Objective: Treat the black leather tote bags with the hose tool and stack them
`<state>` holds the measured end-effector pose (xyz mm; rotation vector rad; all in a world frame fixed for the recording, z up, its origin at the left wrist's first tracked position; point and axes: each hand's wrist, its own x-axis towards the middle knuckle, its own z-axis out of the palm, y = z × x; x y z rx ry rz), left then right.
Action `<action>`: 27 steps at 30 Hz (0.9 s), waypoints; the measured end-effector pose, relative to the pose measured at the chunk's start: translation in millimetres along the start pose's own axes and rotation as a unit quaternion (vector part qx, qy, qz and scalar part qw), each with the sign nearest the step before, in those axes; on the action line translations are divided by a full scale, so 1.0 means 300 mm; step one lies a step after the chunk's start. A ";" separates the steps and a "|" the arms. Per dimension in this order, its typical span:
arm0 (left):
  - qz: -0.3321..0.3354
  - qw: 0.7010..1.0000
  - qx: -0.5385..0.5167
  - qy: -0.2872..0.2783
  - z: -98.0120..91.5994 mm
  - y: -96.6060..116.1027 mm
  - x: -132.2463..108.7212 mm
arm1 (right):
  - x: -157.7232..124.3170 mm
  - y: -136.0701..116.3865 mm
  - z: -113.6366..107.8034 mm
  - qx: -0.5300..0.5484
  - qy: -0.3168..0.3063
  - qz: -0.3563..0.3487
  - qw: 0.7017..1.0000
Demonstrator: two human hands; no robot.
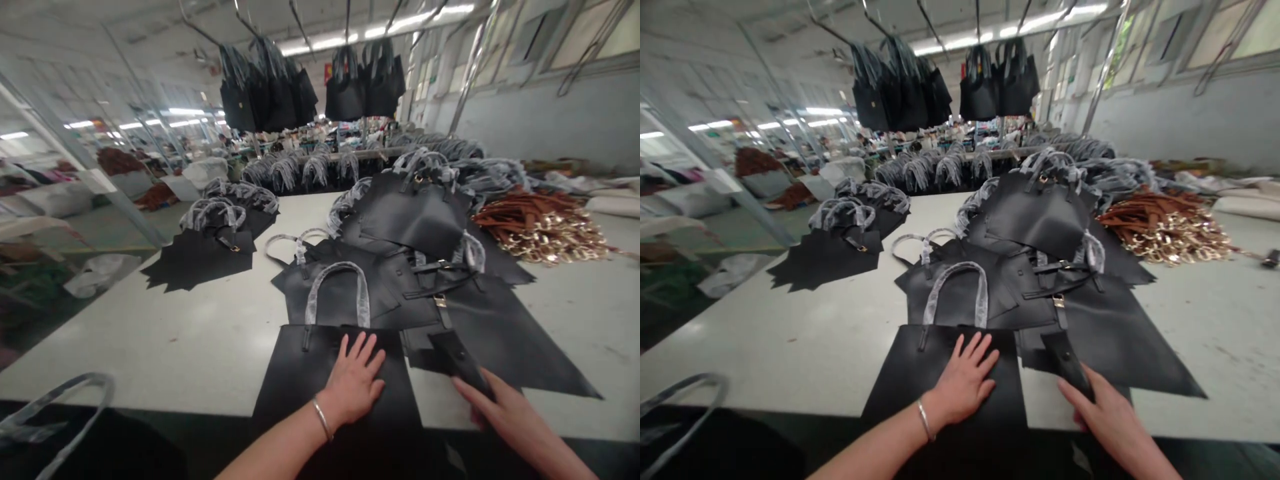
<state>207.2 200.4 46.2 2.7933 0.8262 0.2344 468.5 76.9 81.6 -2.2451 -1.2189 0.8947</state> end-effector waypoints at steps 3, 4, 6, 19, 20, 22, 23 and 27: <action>-0.003 1.000 -0.013 -0.007 0.018 -0.004 -0.048 | -0.018 -0.060 0.034 0.057 -0.090 0.002 0.994; -0.005 1.000 -0.016 -0.007 0.021 -0.004 -0.067 | -0.022 -0.075 0.040 0.075 -0.122 0.010 0.990; -0.009 1.000 -0.018 -0.006 0.021 -0.002 -0.098 | -0.027 -0.104 0.043 0.097 -0.167 0.034 0.981; 0.040 0.997 -0.059 -0.014 -0.020 -0.016 -0.163 | 0.030 -0.200 0.069 0.104 -0.239 0.080 0.962; 0.042 0.997 -0.062 -0.011 -0.019 -0.019 -0.163 | 0.026 -0.196 0.067 0.105 -0.242 0.091 0.960; 0.048 0.997 -0.067 -0.005 -0.019 -0.025 -0.162 | 0.015 -0.194 0.062 0.110 -0.248 0.113 0.956; 0.051 0.996 -0.069 -0.002 -0.019 -0.028 -0.162 | 0.013 -0.200 0.062 0.116 -0.251 0.124 0.953; 0.058 0.995 -0.076 0.005 -0.021 -0.037 -0.161 | 0.027 -0.258 0.077 0.132 -0.242 0.130 0.952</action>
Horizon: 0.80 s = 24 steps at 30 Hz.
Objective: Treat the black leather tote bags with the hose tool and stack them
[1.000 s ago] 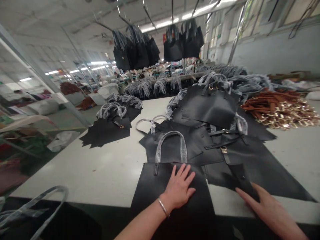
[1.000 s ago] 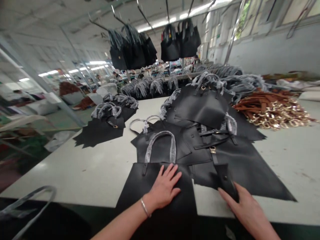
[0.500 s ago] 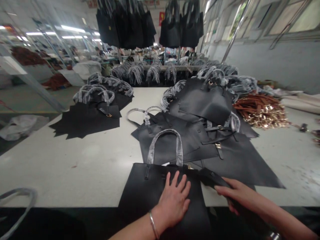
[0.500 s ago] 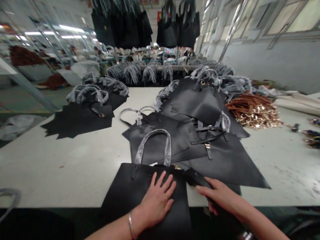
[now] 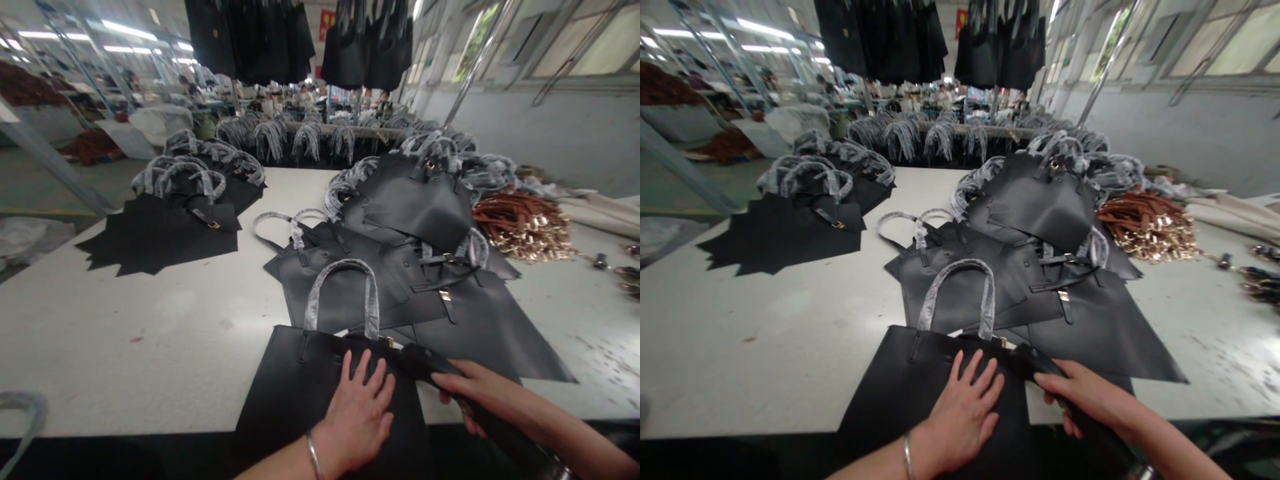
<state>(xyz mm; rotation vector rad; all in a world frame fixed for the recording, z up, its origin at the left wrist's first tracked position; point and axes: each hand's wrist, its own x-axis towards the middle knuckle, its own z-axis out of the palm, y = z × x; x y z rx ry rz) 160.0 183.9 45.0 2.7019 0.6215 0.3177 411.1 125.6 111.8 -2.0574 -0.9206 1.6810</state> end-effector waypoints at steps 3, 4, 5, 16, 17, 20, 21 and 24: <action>-0.002 1.000 -0.003 0.001 0.003 -0.005 0.000 | -0.005 -0.032 0.004 -0.001 0.002 0.004 1.000; -0.004 1.000 -0.004 0.001 0.006 -0.007 0.000 | -0.014 -0.033 0.000 0.000 0.000 0.015 1.000; -0.005 1.000 -0.005 0.002 0.008 -0.008 0.001 | -0.025 -0.030 -0.005 0.001 -0.002 0.029 1.000; -0.032 0.997 -0.052 0.042 0.021 -0.013 -0.009 | -0.017 -0.068 0.059 -0.131 0.169 -0.095 0.972; -0.047 0.995 -0.066 0.062 0.028 -0.017 -0.014 | -0.027 -0.072 0.066 -0.131 0.162 -0.098 0.973; -0.071 0.986 -0.089 0.119 0.054 -0.026 -0.027 | -0.056 -0.074 0.096 -0.120 0.085 -0.077 0.986; -0.066 0.986 -0.084 0.131 0.061 -0.028 -0.029 | -0.060 -0.074 0.110 -0.118 0.060 -0.067 0.989; -0.043 0.987 -0.056 0.147 0.075 -0.028 -0.032 | -0.046 -0.086 0.155 -0.123 0.025 -0.058 0.990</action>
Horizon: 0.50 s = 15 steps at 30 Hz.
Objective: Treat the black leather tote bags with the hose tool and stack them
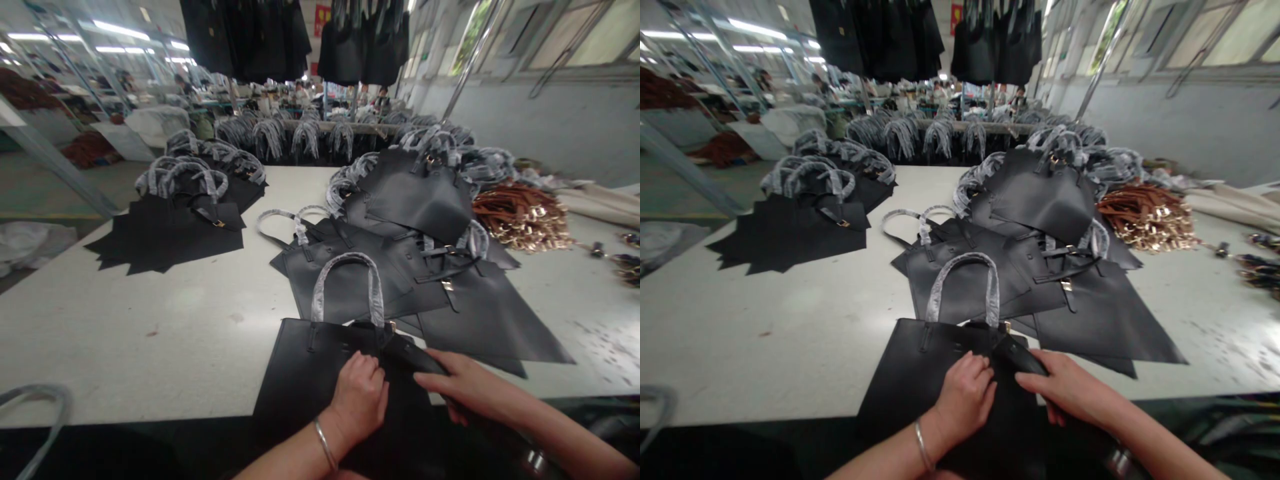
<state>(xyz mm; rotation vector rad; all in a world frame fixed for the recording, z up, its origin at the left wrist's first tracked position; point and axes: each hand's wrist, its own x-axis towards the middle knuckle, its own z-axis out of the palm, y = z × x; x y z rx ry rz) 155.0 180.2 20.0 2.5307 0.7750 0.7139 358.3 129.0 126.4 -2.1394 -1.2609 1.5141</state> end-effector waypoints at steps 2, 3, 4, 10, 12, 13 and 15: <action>0.016 1.000 0.011 0.002 0.002 0.002 0.000 | 0.026 -0.026 0.016 0.006 -0.011 -0.004 1.000; 0.024 1.000 0.015 0.003 0.001 0.003 0.001 | 0.040 -0.041 0.020 0.011 -0.014 -0.004 1.000; 0.031 0.999 0.020 0.006 0.000 0.004 0.001 | 0.053 -0.056 0.021 0.014 -0.016 -0.004 1.000; 0.021 0.999 0.049 0.002 -0.006 0.004 -0.010 | 0.056 -0.081 0.008 0.008 -0.029 -0.008 1.000; 0.023 0.998 0.058 -0.005 -0.003 0.003 -0.016 | 0.044 -0.068 0.010 0.009 -0.040 0.021 0.999; 0.029 0.998 0.061 -0.008 -0.001 0.002 -0.018 | 0.042 -0.065 0.014 0.008 -0.046 0.034 0.998; 0.043 0.997 0.065 -0.011 0.005 0.001 -0.017 | 0.050 -0.078 0.030 0.002 -0.048 0.036 0.998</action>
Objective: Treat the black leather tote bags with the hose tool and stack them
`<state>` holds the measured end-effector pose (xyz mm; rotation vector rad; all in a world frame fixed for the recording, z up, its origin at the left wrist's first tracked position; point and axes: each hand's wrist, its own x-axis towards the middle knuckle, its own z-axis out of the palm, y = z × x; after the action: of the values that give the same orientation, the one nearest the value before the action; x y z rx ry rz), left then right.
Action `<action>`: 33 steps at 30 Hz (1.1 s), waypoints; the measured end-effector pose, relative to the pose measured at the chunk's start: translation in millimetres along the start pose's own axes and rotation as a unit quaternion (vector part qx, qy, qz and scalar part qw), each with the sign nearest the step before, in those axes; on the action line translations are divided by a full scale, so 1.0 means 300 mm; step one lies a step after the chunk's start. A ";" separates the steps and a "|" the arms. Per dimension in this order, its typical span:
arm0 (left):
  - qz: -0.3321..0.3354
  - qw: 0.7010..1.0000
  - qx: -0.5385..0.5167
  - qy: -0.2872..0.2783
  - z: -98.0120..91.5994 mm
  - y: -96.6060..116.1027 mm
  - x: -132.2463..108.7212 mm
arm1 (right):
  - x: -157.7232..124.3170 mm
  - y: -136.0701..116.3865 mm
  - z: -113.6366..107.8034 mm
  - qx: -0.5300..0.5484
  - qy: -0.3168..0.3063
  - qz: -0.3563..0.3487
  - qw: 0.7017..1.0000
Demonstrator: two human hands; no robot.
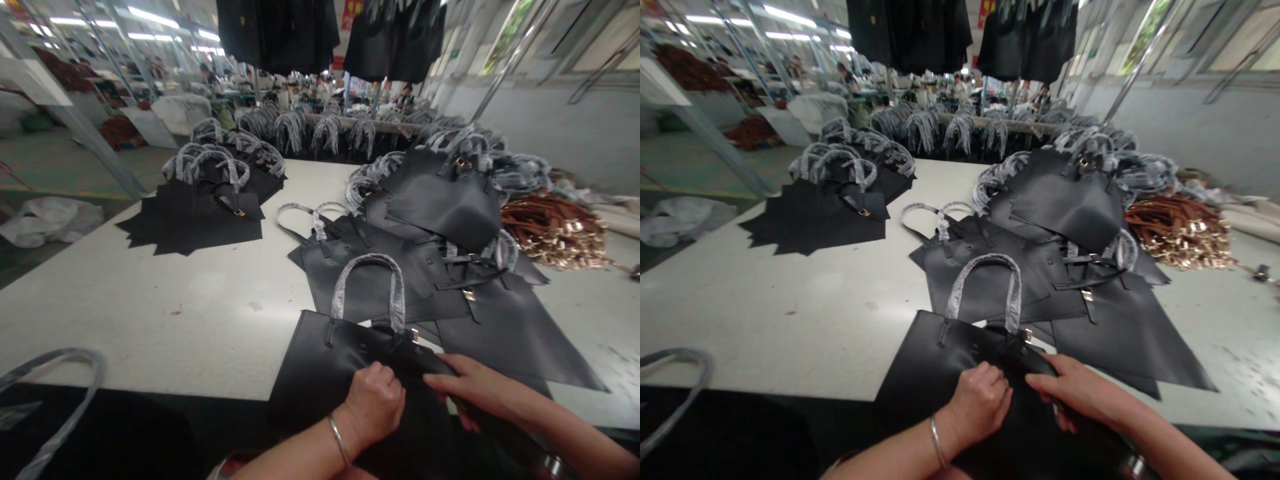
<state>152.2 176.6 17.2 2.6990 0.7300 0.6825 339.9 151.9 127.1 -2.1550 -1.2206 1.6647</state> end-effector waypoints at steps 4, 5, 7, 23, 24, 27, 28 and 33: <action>0.012 1.000 -0.007 -0.028 -0.017 -0.010 0.003 | 0.032 -0.089 0.029 -0.067 0.072 -0.086 0.991; 0.021 0.999 -0.020 -0.038 -0.031 -0.016 0.000 | 0.034 -0.113 0.030 -0.087 0.108 -0.109 0.984; 0.039 0.997 -0.048 -0.048 -0.068 -0.035 -0.016 | 0.028 -0.148 0.022 -0.112 0.157 -0.138 0.972; -0.025 0.998 -0.027 -0.059 -0.138 -0.133 -0.132 | 0.041 -0.154 0.103 -0.129 0.013 -0.049 0.990; -0.023 0.998 -0.025 -0.059 -0.138 -0.134 -0.132 | 0.046 -0.167 0.111 -0.134 0.012 -0.055 0.989; -0.016 0.998 -0.022 -0.053 -0.133 -0.135 -0.134 | 0.076 -0.219 0.139 -0.150 0.011 -0.083 0.985; -0.015 0.998 -0.020 -0.050 -0.131 -0.135 -0.135 | 0.091 -0.240 0.149 -0.150 0.011 -0.093 0.984; -0.018 0.999 -0.016 -0.045 -0.130 -0.136 -0.138 | 0.167 -0.335 0.168 -0.133 -0.016 -0.131 0.982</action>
<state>84.6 193.8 20.5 2.6612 0.7361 0.5551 248.5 234.4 128.6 -1.9987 -1.7380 1.5053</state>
